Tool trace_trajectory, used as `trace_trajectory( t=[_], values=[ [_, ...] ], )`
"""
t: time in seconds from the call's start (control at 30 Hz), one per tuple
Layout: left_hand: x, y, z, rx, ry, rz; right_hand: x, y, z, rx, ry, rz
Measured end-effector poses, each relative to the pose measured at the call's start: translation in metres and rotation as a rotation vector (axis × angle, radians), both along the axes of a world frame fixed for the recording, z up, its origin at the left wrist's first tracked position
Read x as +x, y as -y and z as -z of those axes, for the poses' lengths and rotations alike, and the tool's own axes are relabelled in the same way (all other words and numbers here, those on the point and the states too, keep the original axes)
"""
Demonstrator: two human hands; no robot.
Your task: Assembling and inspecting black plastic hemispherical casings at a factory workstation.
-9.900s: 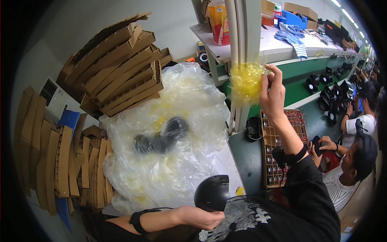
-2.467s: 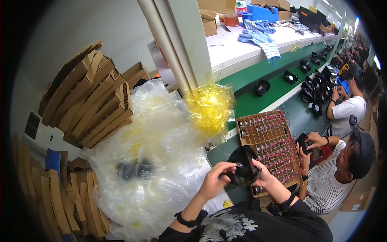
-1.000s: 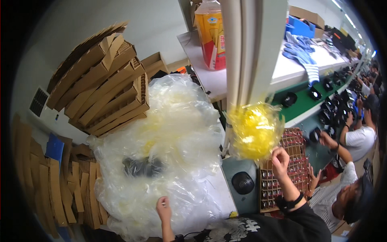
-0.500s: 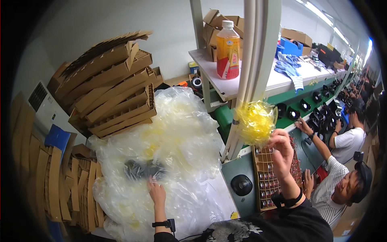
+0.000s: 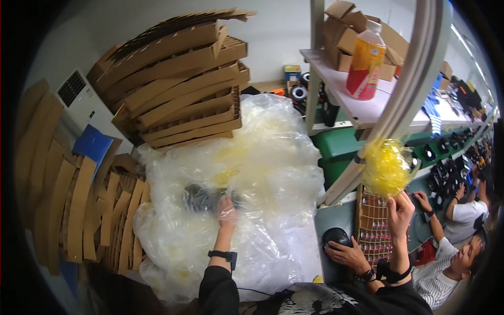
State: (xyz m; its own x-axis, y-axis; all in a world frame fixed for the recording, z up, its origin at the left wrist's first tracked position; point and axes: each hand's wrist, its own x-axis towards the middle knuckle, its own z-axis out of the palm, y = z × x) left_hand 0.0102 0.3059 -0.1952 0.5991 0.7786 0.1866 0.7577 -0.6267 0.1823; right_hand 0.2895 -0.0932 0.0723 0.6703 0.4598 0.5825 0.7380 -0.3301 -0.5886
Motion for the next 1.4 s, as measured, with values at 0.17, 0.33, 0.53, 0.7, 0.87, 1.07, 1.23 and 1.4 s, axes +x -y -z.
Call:
trace_trajectory(
  t=[0.17, 0.33, 0.53, 0.7, 0.87, 1.07, 1.23, 1.4],
  values=[
    [0.004, -0.014, 0.024, 0.041, -0.003, -0.153, -0.028, -0.005, 0.033, -0.086, -0.349, -0.188],
    [0.001, 0.006, 0.02, 0.112, 0.063, -0.131, -0.093, -0.02, 0.05, -0.393, -0.66, -0.658],
    [-0.064, 0.112, -0.047, -0.127, 0.36, -0.213, -0.118, -0.015, 0.075, -0.37, -0.751, -0.632],
    [-0.115, 0.219, -0.05, -0.417, 1.035, -0.325, -0.129, -0.023, 0.087, -0.447, -0.785, -0.871],
    [-0.1, 0.282, -0.138, -0.411, 1.248, -0.03, -0.158, -0.033, 0.078, -0.409, -0.579, -1.121],
    [-0.057, 0.292, -0.22, -0.749, 1.217, 0.295, -0.157, -0.029, 0.059, -0.147, -0.942, -1.062],
    [-0.038, 0.295, -0.222, -0.822, 1.168, 0.426, -0.142, -0.008, 0.053, -0.089, -0.955, -0.876],
    [-0.026, 0.309, -0.228, -0.776, 1.139, 0.384, -0.131, 0.017, 0.03, 0.185, -0.721, -0.631]
  ],
)
